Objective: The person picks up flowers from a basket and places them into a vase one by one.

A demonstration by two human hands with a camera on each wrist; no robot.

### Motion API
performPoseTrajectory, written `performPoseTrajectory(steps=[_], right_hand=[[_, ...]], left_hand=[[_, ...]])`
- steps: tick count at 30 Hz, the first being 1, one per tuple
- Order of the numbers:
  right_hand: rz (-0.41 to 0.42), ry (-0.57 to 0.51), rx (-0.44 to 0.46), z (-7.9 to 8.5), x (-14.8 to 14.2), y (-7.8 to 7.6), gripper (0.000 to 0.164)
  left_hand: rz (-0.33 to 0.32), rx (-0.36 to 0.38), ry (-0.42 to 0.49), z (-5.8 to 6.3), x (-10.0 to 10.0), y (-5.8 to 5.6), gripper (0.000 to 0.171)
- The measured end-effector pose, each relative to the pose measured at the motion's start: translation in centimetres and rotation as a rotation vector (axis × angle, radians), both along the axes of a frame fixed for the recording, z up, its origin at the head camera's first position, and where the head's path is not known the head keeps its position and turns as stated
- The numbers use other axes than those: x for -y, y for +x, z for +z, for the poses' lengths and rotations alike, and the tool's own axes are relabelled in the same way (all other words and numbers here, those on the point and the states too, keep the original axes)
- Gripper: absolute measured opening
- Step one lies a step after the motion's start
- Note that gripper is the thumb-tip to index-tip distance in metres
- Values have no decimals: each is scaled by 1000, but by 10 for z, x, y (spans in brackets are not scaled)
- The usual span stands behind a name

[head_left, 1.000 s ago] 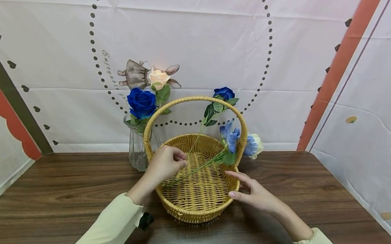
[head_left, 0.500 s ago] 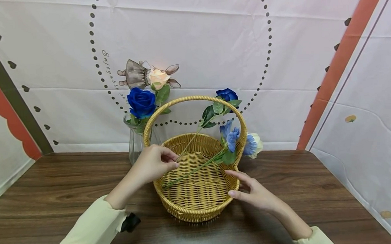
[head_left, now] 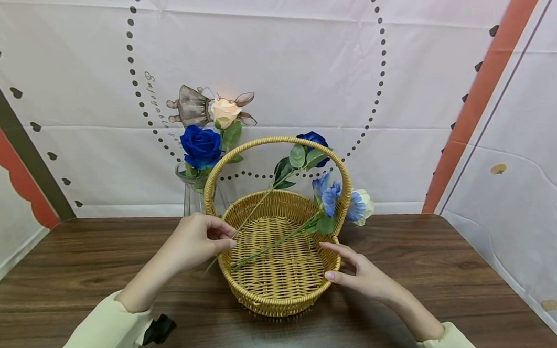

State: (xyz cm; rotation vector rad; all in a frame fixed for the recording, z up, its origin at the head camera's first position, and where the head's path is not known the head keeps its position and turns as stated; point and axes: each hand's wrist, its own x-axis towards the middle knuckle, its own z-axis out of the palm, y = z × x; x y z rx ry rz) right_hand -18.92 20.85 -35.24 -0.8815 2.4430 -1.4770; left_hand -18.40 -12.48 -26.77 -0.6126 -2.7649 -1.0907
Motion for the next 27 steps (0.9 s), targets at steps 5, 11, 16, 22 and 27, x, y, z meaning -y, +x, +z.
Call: performPoseTrajectory(steps=[5, 11, 16, 22, 27], right_hand=[[2, 1, 4, 0, 1, 0, 57], [2, 8, -3, 1, 1, 1, 58], [-1, 11, -6, 1, 1, 1, 57], [-8, 19, 1, 2, 1, 2, 57], [0, 10, 17, 3, 1, 2, 58]], left_hand=[[-3, -7, 0, 0, 10, 6, 11], [11, 3, -11, 1, 22, 14, 12], [0, 15, -25, 0, 33, 19, 12], [0, 9, -39, -2, 47, 25, 14], [-6, -3, -45, -1, 58, 30, 13]])
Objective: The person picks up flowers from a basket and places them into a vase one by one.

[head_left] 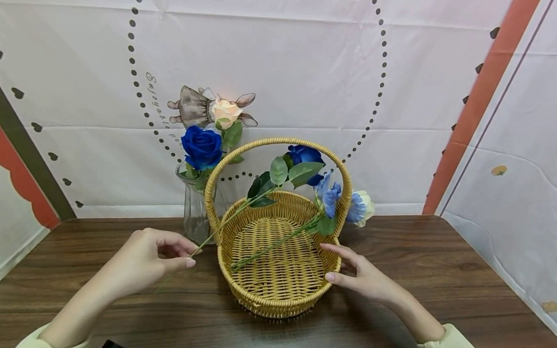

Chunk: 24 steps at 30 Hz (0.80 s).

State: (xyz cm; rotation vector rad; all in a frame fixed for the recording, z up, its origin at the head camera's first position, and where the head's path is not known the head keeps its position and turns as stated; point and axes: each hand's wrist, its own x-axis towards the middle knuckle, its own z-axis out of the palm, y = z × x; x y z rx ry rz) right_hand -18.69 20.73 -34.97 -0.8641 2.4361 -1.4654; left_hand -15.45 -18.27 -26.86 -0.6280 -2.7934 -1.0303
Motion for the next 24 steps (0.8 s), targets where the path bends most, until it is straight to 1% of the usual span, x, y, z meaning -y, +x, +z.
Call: performPoseTrajectory(steps=[5, 11, 14, 19, 24], right_hand=[[4, -5, 1, 0, 0, 0, 58], [-1, -4, 1, 0, 0, 0, 57], [-7, 0, 3, 0, -1, 0, 57], [-16, 8, 3, 0, -1, 1, 57], [-12, 5, -4, -1, 0, 0, 58]], left_hand=[[11, -14, -16, 1, 10, 4, 12], [27, -56, -35, 1, 20, 7, 11], [44, -74, -36, 4, 24, 9, 11], [91, -75, -26, 11, 25, 14, 10], [145, -121, 1, 18, 26, 16, 10]])
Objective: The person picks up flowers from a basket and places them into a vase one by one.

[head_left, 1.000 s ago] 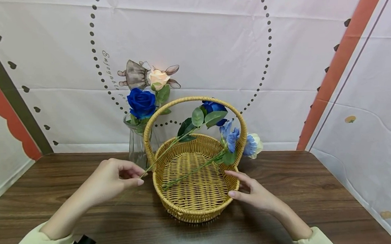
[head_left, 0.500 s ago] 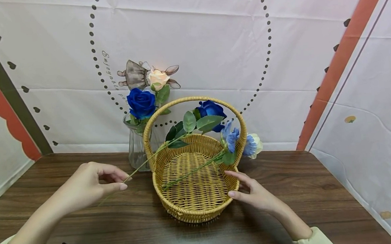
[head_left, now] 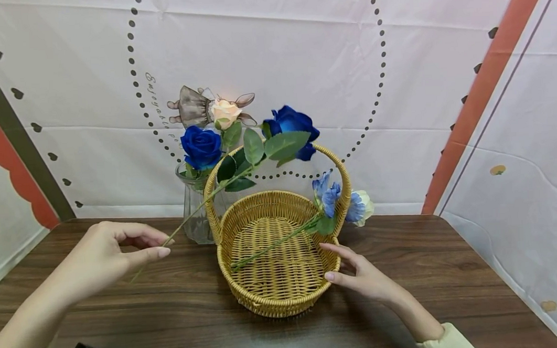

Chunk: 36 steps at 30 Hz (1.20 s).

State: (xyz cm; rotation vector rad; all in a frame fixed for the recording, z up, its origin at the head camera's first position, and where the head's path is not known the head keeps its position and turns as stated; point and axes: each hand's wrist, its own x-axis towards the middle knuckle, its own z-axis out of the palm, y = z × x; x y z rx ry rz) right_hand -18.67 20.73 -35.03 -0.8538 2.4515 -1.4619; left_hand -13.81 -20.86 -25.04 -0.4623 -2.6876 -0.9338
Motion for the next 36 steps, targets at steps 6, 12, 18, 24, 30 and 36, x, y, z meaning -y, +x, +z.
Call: performPoseTrajectory(steps=[6, 12, 18, 24, 30, 36], right_hand=[[3, -6, 0, 0, 0, 0, 57], [-3, -1, 4, 0, 0, 0, 58], [-4, 7, -5, 0, 0, 0, 58], [2, -5, -9, -1, 0, -1, 57], [-5, 9, -17, -1, 0, 0, 57], [-15, 19, -24, -1, -1, 1, 57]], left_hand=[[38, -6, 64, 6, -1, 2, 16], [96, -15, 134, 15, -1, -1, 21], [164, -28, 202, 21, 0, -7, 31], [154, -77, 313, 26, -1, -13, 28], [148, -95, 378, 31, -2, -18, 26], [123, -109, 495, 35, 0, -29, 20]])
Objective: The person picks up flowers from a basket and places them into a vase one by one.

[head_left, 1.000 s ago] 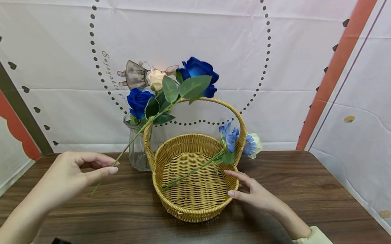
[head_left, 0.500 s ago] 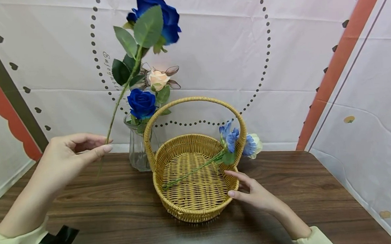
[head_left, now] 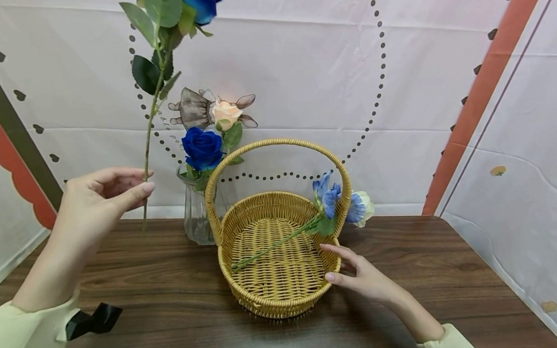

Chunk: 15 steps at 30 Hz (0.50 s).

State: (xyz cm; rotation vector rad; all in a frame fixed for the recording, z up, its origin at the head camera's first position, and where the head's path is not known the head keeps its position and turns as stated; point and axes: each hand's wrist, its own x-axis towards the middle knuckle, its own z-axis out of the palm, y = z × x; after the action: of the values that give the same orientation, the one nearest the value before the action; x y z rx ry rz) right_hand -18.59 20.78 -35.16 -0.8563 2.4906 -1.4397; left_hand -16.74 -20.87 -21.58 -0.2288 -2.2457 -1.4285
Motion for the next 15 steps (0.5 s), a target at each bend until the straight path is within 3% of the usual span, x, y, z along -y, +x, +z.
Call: performPoseTrajectory(steps=[11, 15], right_hand=[[-8, 1, -3, -1, 0, 0, 57], [-6, 3, -9, -1, 0, 0, 57]], left_hand=[[22, -70, 60, 10, -3, -19, 17], [-18, -104, 172, 13, -6, -26, 11]])
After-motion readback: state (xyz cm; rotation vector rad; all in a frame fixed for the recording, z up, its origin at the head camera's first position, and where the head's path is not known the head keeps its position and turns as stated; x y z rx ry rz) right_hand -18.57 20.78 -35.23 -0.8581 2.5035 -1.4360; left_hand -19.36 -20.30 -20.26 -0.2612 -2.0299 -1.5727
